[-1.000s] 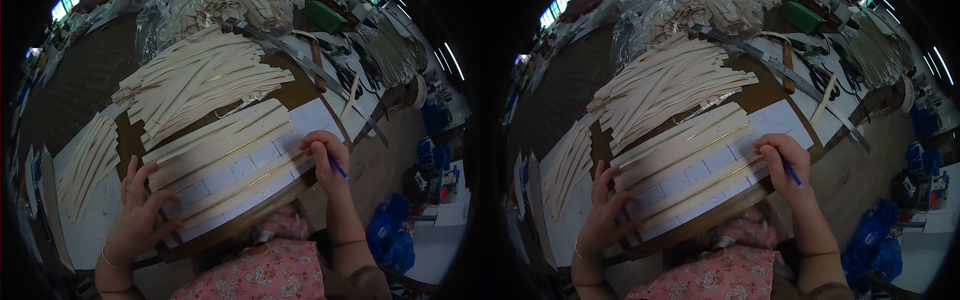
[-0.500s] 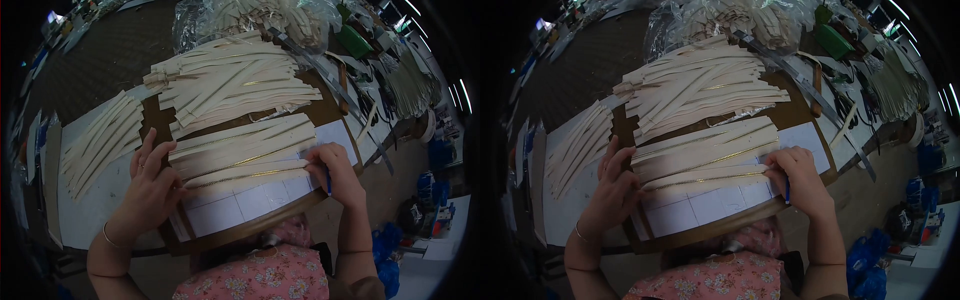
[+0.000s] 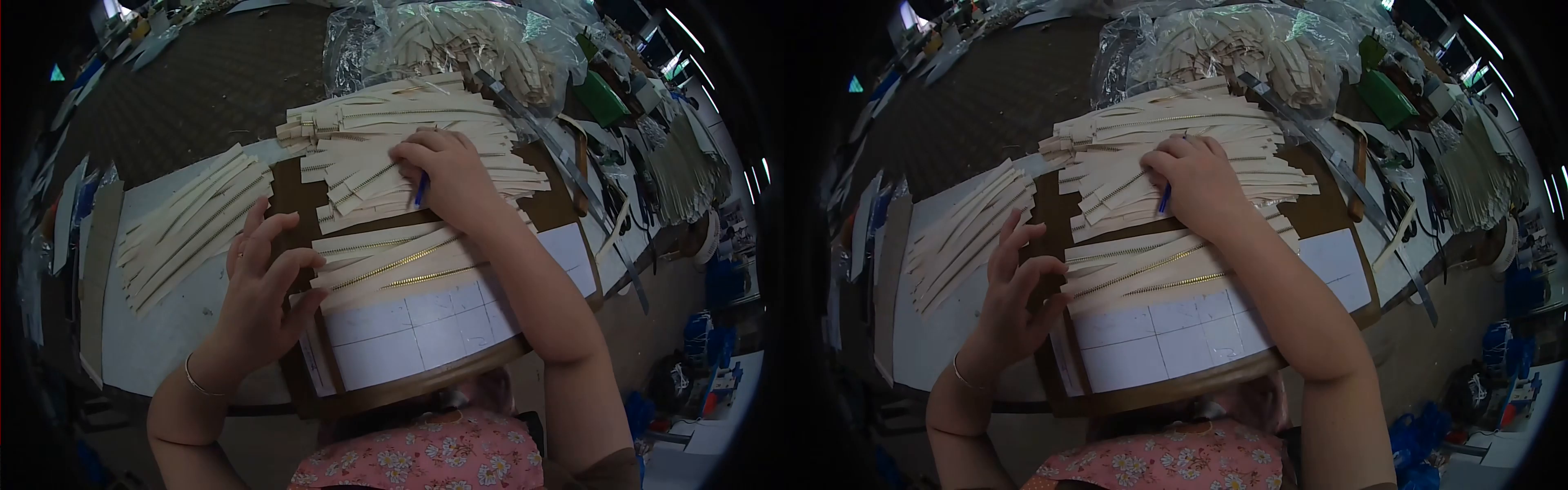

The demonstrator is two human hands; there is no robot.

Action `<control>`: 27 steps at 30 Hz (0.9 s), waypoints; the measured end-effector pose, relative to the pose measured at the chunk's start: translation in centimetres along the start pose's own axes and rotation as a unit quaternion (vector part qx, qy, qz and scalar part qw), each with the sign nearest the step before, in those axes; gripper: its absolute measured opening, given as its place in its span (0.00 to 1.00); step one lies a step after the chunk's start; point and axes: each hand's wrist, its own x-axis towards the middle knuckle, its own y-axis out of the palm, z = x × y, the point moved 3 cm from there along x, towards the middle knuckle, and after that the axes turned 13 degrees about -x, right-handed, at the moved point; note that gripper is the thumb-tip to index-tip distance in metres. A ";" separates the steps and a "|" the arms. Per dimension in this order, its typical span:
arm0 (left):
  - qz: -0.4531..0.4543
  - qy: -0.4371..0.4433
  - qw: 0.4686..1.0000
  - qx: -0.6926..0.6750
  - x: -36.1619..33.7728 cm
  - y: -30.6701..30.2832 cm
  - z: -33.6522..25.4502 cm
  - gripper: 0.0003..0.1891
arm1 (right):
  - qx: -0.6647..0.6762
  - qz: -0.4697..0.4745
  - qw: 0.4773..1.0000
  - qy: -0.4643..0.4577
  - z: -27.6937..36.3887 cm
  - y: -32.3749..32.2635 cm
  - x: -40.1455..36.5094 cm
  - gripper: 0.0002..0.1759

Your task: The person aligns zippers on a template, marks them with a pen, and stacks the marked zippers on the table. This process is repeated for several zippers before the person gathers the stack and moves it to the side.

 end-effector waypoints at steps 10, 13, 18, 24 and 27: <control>0.010 -0.004 1.000 -0.026 -0.1 0.3 0.1 0.17 | 0.134 -0.009 0.970 0.205 0.5 -5.3 -0.9 0.08; 0.001 0.001 0.999 -0.035 -0.3 0.4 0.5 0.17 | 0.130 -0.009 0.985 0.114 4.5 -10.8 -1.7 0.12; 0.031 0.001 0.997 -0.072 -0.4 1.0 0.3 0.19 | 0.223 0.280 0.931 0.069 11.0 -10.4 -6.1 0.12; 0.080 0.029 0.992 -0.090 -0.5 1.2 -0.6 0.23 | 0.216 0.286 0.927 0.109 12.1 -9.2 -6.6 0.17; 0.108 0.033 0.989 -0.095 -0.5 1.2 -0.9 0.24 | 0.210 0.290 0.929 0.099 12.3 -9.0 -6.6 0.17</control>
